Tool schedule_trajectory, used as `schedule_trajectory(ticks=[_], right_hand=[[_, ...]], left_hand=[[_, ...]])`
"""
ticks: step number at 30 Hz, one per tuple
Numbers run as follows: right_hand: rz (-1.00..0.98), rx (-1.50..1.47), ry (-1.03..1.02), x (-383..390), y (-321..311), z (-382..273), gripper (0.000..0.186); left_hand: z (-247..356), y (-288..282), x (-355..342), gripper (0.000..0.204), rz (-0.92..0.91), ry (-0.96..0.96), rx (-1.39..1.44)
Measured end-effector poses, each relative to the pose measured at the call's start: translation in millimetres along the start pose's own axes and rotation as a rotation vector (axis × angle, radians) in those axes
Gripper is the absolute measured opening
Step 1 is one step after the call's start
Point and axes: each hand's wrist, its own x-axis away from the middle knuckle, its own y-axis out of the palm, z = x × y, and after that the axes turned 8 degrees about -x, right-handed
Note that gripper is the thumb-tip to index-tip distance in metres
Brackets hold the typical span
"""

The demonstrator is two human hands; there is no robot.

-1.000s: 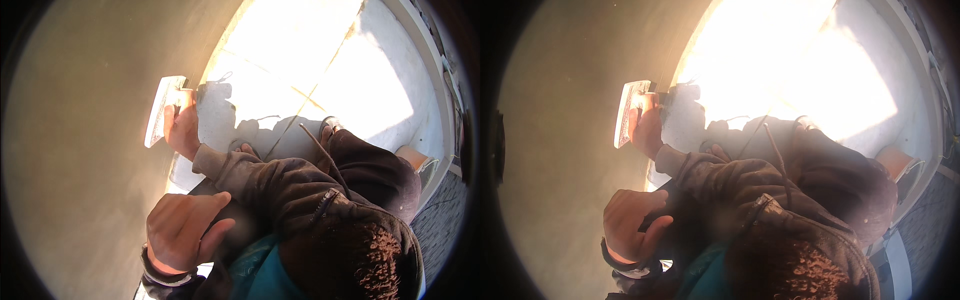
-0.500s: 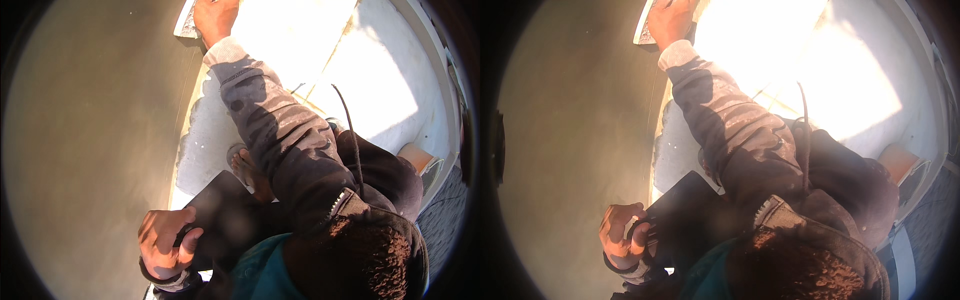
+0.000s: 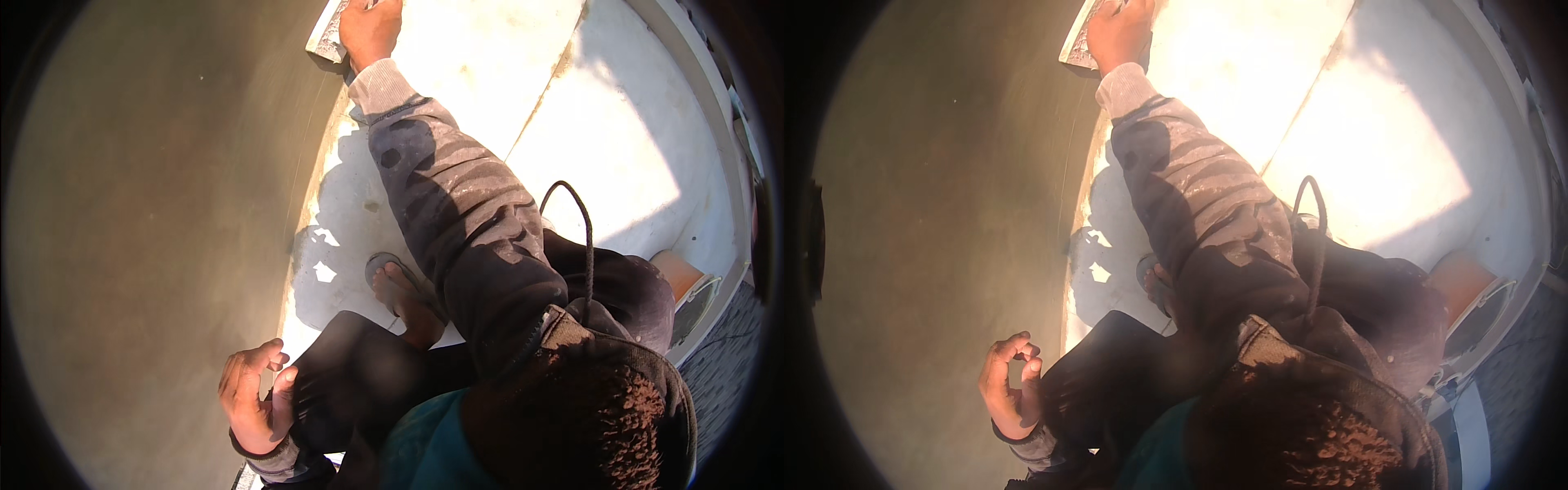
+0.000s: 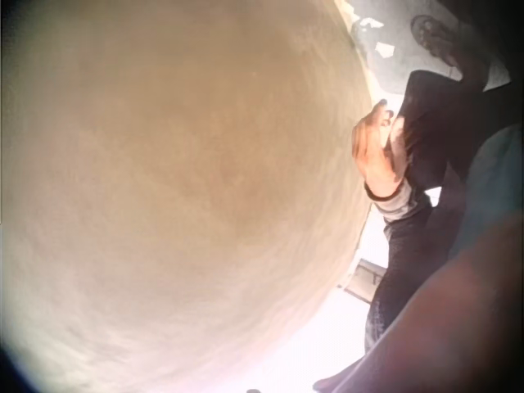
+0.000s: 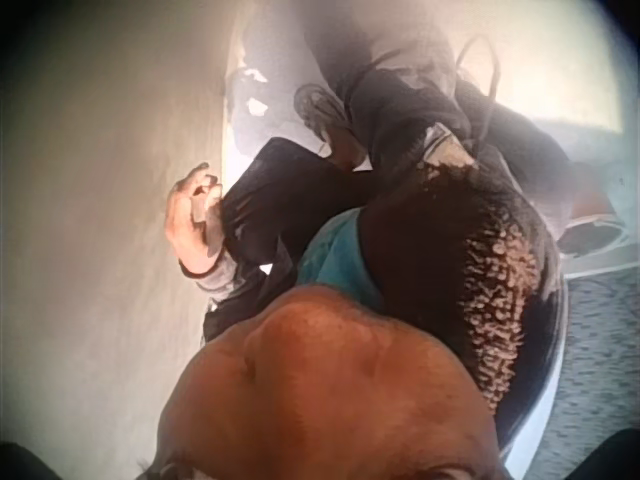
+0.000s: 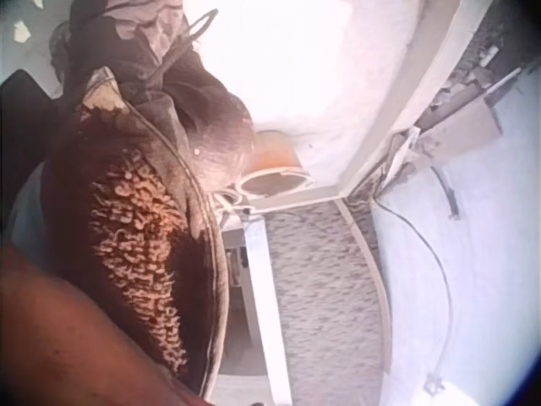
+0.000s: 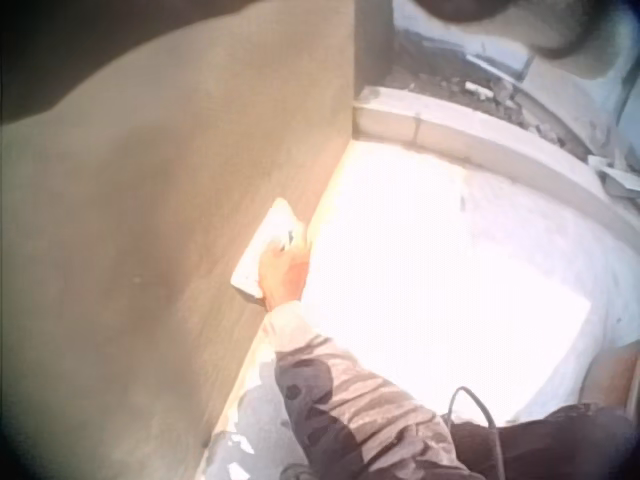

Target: The person uses a hand trowel to smooth a freshly applied concrete surface on a rooftop floor. They repeatedly rub the trowel over the wet concrete in circular and sweeping motions to level and finish the surface.

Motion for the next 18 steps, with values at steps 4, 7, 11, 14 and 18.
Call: schedule_trajectory(ticks=[4, 7, 11, 14, 18], right_hand=[[-0.168, 0.038, -0.276, 182, 15, 51, 0.032], [-0.176, -0.043, -0.302, 164, 21, 20, 0.031], [0.189, 0.168, -0.088, -58, 7, 2, 0.032], [-0.087, -0.178, 0.053, -57, -13, -49, 0.027], [-0.065, -0.052, -0.183, 64, 14, 33, 0.026]], left_hand=[[25, -6, -30, 0.025, -0.060, 0.114, -0.042], [17, -3, -25, 0.023, -0.082, 0.039, -0.019], [13, -4, -3, 0.023, -0.032, -0.086, 0.010], [9, -5, 20, 0.020, 0.031, -0.175, 0.027], [32, -11, 1, 0.030, -0.007, -0.103, -0.045]])
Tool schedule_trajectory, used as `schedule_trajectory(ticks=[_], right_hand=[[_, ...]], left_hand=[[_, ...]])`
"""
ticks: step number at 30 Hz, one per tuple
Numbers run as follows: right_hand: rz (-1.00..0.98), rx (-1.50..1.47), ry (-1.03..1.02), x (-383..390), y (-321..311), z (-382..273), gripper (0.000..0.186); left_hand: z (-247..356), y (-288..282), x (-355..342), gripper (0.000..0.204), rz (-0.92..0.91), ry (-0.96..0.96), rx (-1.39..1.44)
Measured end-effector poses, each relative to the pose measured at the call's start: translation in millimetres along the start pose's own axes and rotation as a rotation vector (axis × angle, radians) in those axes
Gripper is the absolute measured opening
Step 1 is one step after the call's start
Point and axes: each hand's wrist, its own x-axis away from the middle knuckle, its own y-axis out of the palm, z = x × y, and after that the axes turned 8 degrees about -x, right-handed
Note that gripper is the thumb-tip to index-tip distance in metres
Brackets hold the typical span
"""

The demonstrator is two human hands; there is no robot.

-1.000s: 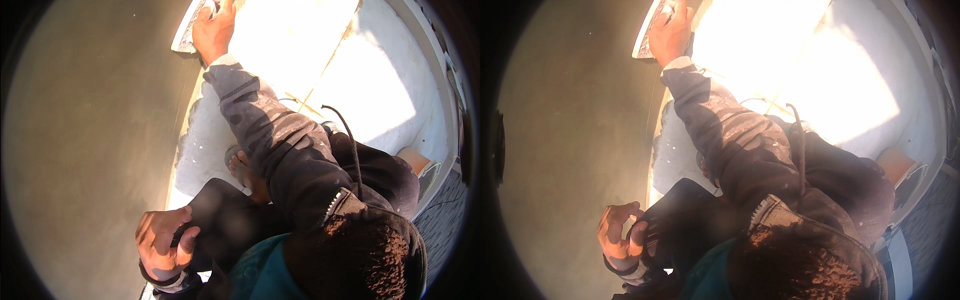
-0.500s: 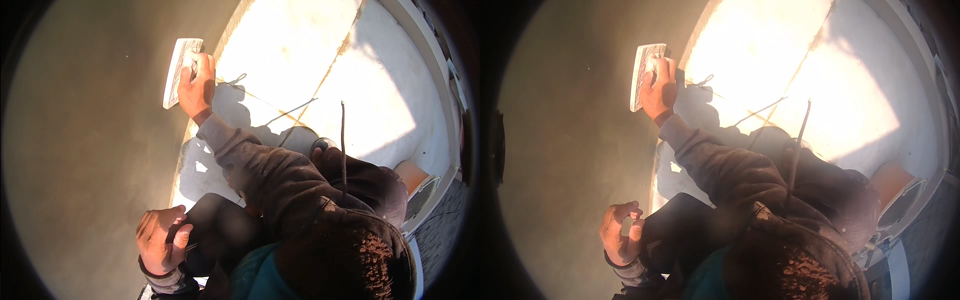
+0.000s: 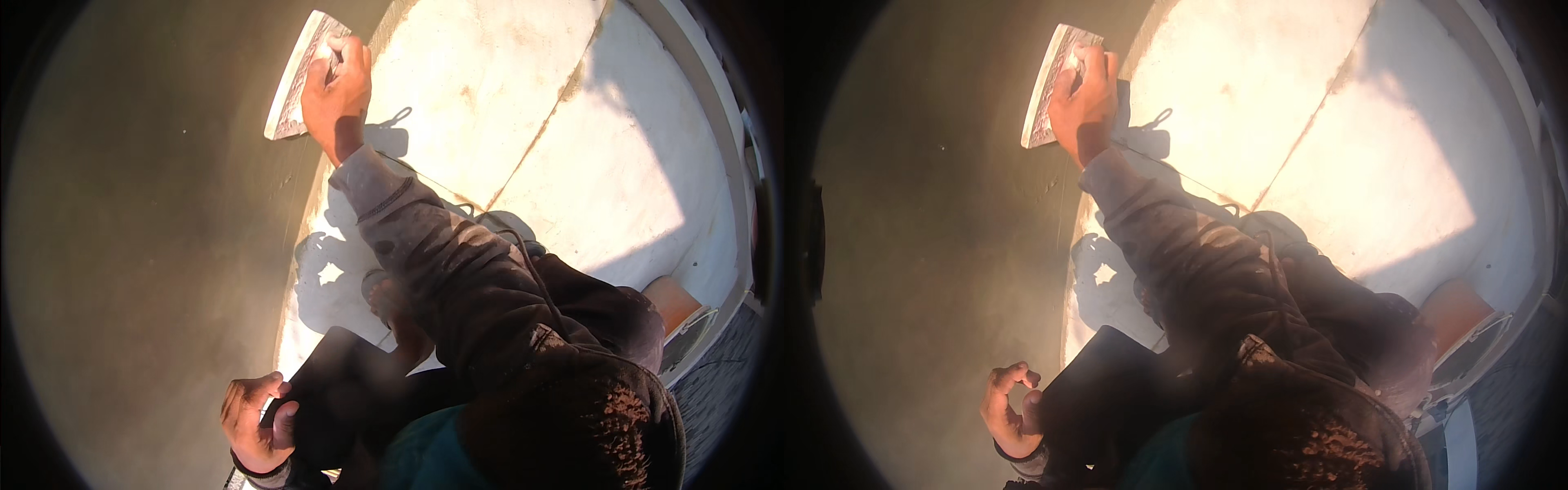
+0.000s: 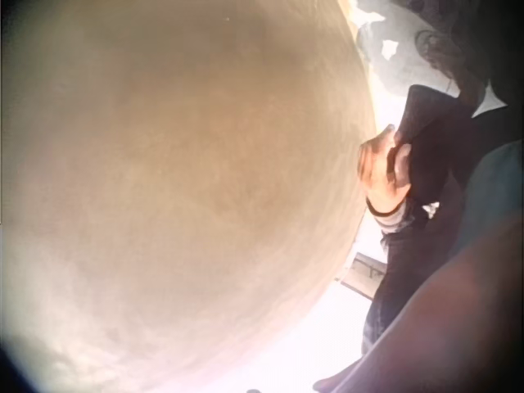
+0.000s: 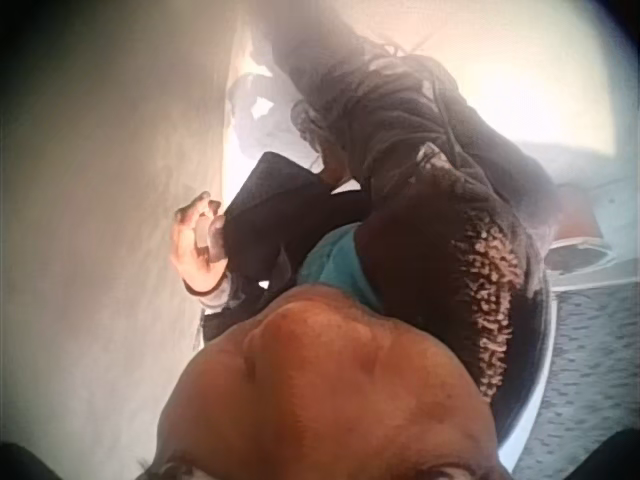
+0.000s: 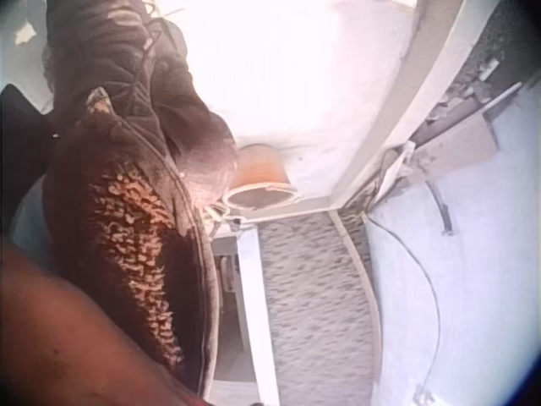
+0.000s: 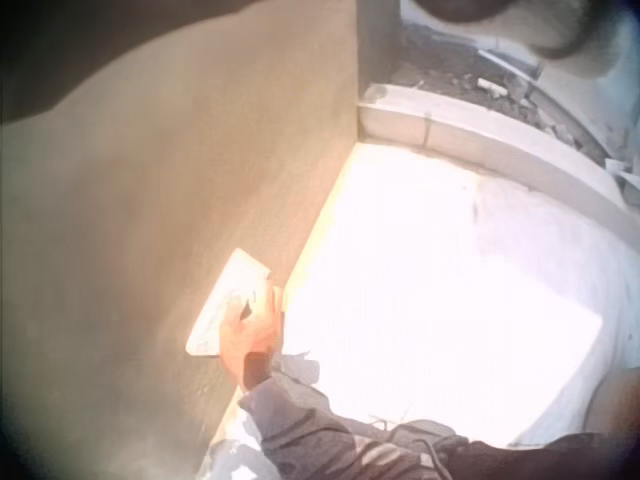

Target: The person uses a hand trowel to smooth a freshly applied concrete surface on a rooftop floor. They repeatedly rub the trowel over the wet concrete in circular and sweeping motions to level and finish the surface.

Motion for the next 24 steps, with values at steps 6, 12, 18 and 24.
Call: schedule_trajectory(ticks=[6, 12, 18, 24], right_hand=[[-0.372, -0.104, 0.257, 274, -20, 17, 0.034], [0.155, -0.360, -0.052, -23, -6, 5, 0.037], [-0.023, -0.114, -0.182, -84, -20, -48, 0.023], [-0.470, -0.140, -0.012, 171, -17, -33, 0.040]], left_hand=[[21, 5, -49, 0.032, -0.089, 0.185, -0.002], [13, 3, -24, 0.030, -0.079, 0.080, 0.005], [12, -2, 2, 0.032, -0.028, 0.034, -0.019], [12, -1, 16, 0.033, -0.032, 0.119, -0.008]])
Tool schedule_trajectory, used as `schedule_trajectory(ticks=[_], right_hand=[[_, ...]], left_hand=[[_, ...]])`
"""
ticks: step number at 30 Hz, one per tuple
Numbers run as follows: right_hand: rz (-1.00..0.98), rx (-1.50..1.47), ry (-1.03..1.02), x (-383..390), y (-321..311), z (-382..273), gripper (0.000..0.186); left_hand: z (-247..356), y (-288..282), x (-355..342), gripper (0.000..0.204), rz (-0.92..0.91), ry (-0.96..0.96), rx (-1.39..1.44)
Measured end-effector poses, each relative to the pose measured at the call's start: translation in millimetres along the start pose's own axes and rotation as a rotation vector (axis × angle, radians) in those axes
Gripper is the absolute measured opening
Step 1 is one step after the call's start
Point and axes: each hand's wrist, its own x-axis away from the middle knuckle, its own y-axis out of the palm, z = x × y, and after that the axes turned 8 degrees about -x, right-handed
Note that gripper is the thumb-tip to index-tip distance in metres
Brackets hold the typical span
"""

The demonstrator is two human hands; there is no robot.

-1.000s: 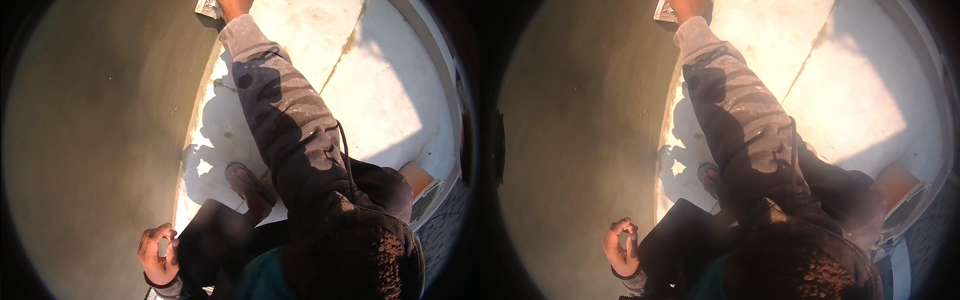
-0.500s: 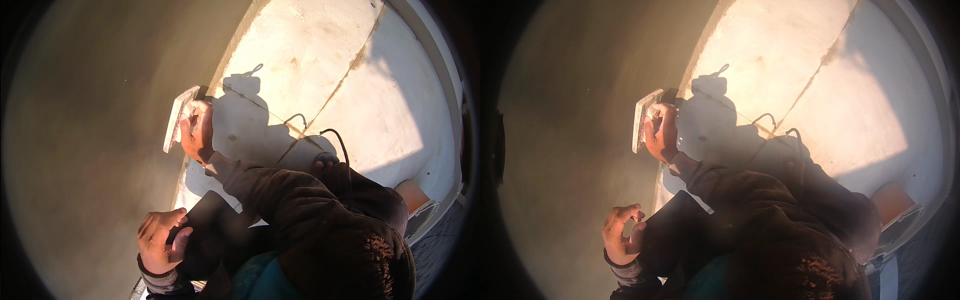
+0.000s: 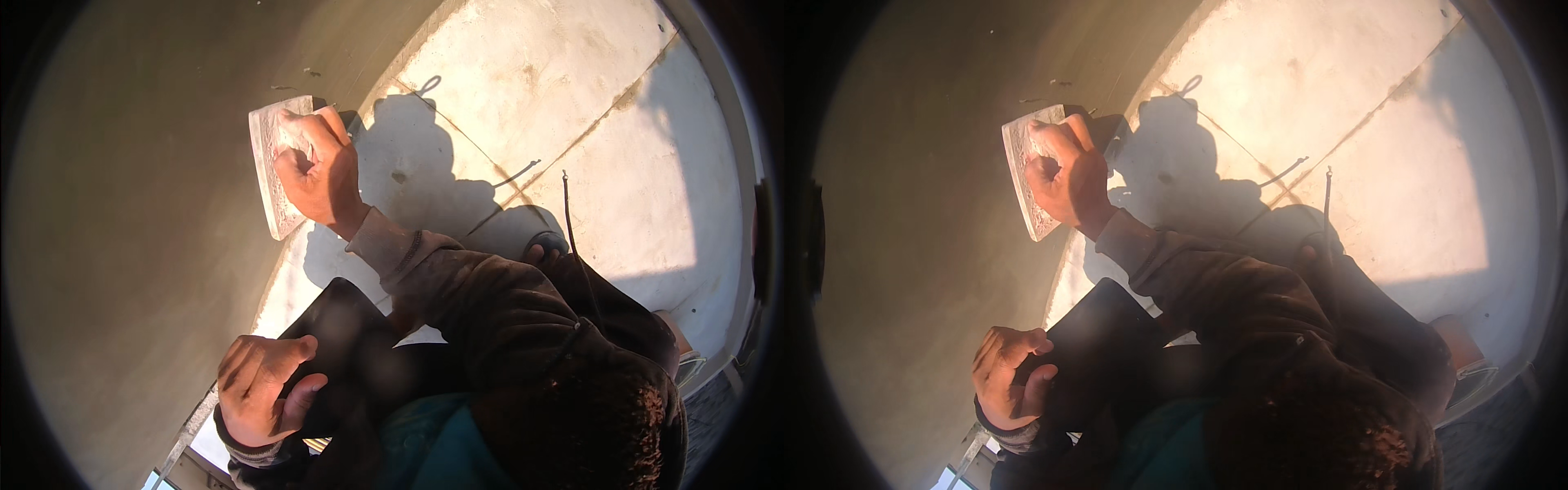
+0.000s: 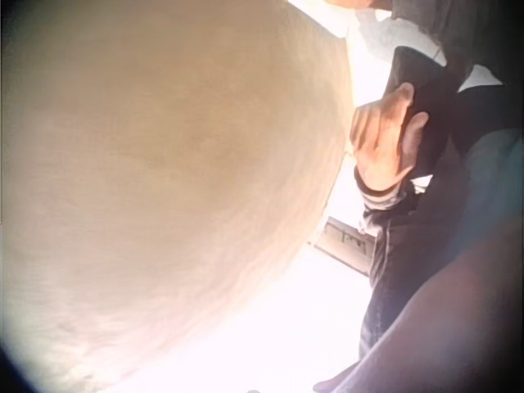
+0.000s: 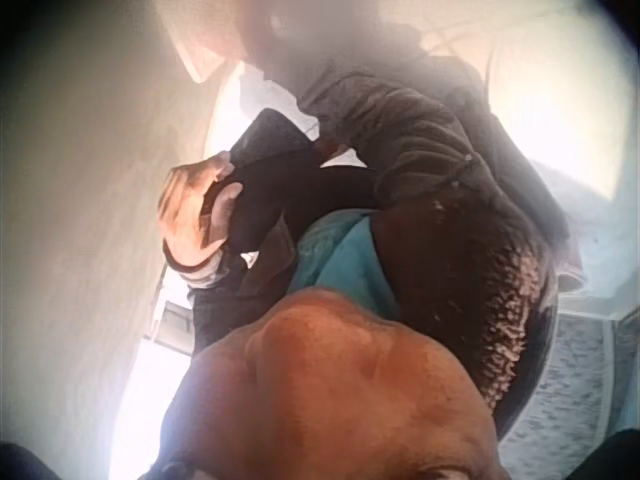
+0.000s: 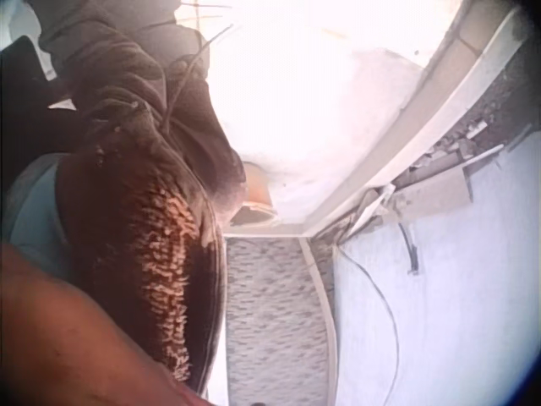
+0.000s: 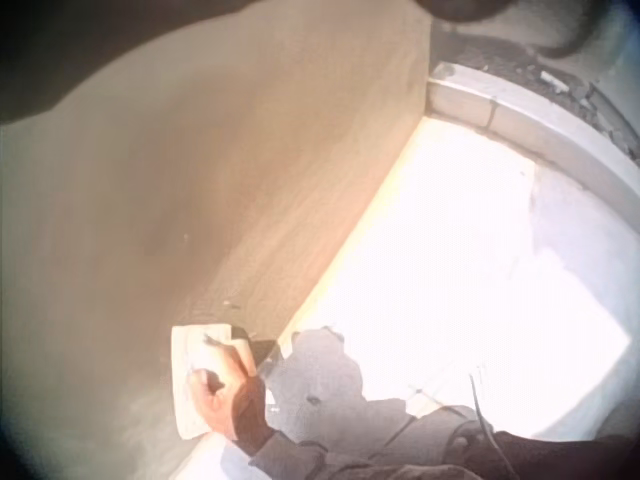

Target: The person uses a hand trowel to smooth a freshly applied concrete surface on a rooftop floor. They repeatedly rub the trowel over the wet concrete in circular and sweeping motions to level and finish the surface.

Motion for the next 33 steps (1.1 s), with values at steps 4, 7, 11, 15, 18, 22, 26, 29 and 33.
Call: schedule_trajectory(ticks=[4, 7, 11, 15, 18, 22, 26, 29, 33], right_hand=[[-0.248, 0.149, 0.159, 96, 18, 16, 0.035], [-0.083, 0.063, 0.161, 85, -6, 27, 0.038], [0.353, 0.021, 0.249, 32, -26, 70, 0.041], [0.319, 0.119, 0.124, 21, -23, 111, 0.037], [0.295, -0.038, 0.193, -6, -19, 109, 0.033], [0.217, 0.096, 0.340, 83, 32, 97, 0.032], [0.053, 0.003, 0.545, 184, 41, 83, 0.042], [0.277, -0.103, 0.615, 112, 10, 79, 0.050], [0.538, -0.026, 0.151, -71, -102, 105, 0.045]], left_hand=[[10, -2, 1, 0.033, 0.017, 0.067, 0.024], [5, -1, 18, 0.033, 0.047, 0.043, 0.006], [5, 2, 46, 0.037, 0.074, -0.080, -0.010], [3, 5, 63, 0.035, 0.105, -0.170, -0.033], [-2, 9, 88, 0.033, 0.127, -0.267, -0.028], [-5, 12, 87, 0.037, 0.055, -0.221, 0.005], [-10, 11, 59, 0.040, -0.001, -0.058, -0.006], [-9, 0, 59, 0.039, 0.003, -0.061, -0.012], [-10, -1, 43, 0.034, -0.006, -0.052, -0.027]])
